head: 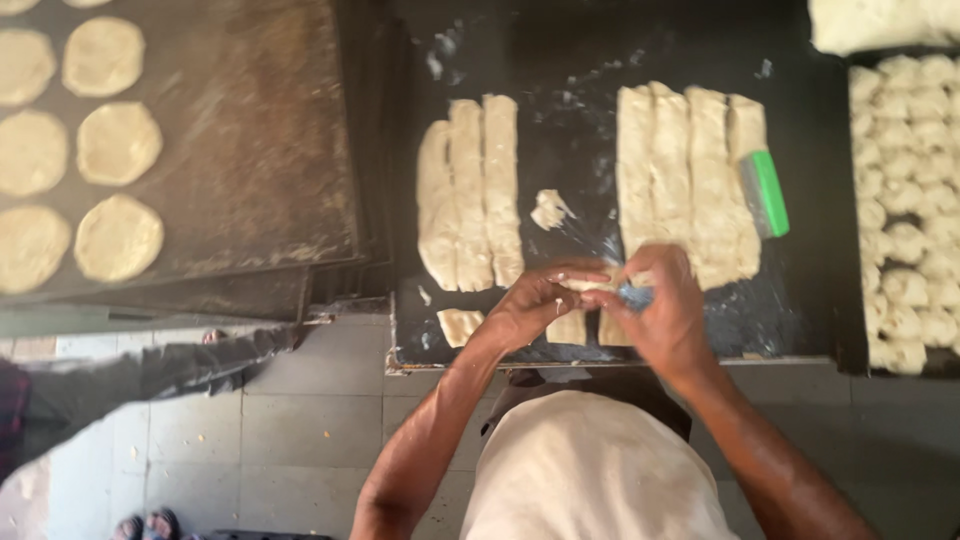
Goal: The person cuts strips of dough using a plastic scraper and then shapes small portions into balls by hand, placing them onto a metal tray.
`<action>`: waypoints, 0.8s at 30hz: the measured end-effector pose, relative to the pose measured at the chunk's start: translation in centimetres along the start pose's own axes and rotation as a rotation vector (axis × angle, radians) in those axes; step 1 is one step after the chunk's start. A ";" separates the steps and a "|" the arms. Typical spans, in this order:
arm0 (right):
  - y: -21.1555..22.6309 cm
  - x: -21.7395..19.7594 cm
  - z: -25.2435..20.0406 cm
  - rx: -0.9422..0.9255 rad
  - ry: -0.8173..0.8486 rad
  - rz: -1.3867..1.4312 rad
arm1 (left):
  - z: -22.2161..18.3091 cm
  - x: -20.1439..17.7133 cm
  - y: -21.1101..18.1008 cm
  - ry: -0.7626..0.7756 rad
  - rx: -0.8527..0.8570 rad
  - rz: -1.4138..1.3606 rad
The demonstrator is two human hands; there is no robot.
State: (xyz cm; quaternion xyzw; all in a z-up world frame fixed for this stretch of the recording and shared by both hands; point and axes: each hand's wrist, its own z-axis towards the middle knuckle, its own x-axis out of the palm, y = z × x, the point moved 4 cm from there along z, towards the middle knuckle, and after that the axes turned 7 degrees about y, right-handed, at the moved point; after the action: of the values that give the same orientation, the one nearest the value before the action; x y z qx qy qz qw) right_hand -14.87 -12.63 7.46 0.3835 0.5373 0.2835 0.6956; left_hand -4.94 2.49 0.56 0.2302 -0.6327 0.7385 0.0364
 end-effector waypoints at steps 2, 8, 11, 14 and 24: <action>-2.7 -1.8 -0.6 0.278 -0.010 0.391 | 1.5 1.4 0.2 -0.011 -0.040 -0.032; -6.1 -8.8 -2.6 0.316 0.110 0.166 | 8.7 5.8 0.2 -0.027 -0.379 0.465; -5.3 -12.8 -3.0 -0.025 0.069 -0.401 | 13.6 8.1 2.1 -0.014 -0.322 0.214; -6.8 -16.2 -4.6 -0.204 -0.003 -0.614 | 18.5 10.1 5.4 0.031 -0.421 -0.273; -22.9 -30.7 -5.6 0.737 -0.320 0.613 | 34.4 19.1 6.4 0.096 -0.374 0.296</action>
State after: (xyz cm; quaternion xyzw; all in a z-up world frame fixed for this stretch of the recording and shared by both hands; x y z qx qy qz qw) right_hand -28.68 -48.64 3.80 0.7824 0.3508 0.2039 0.4724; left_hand -14.05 -35.99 5.22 0.0887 -0.7828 0.6159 -0.0003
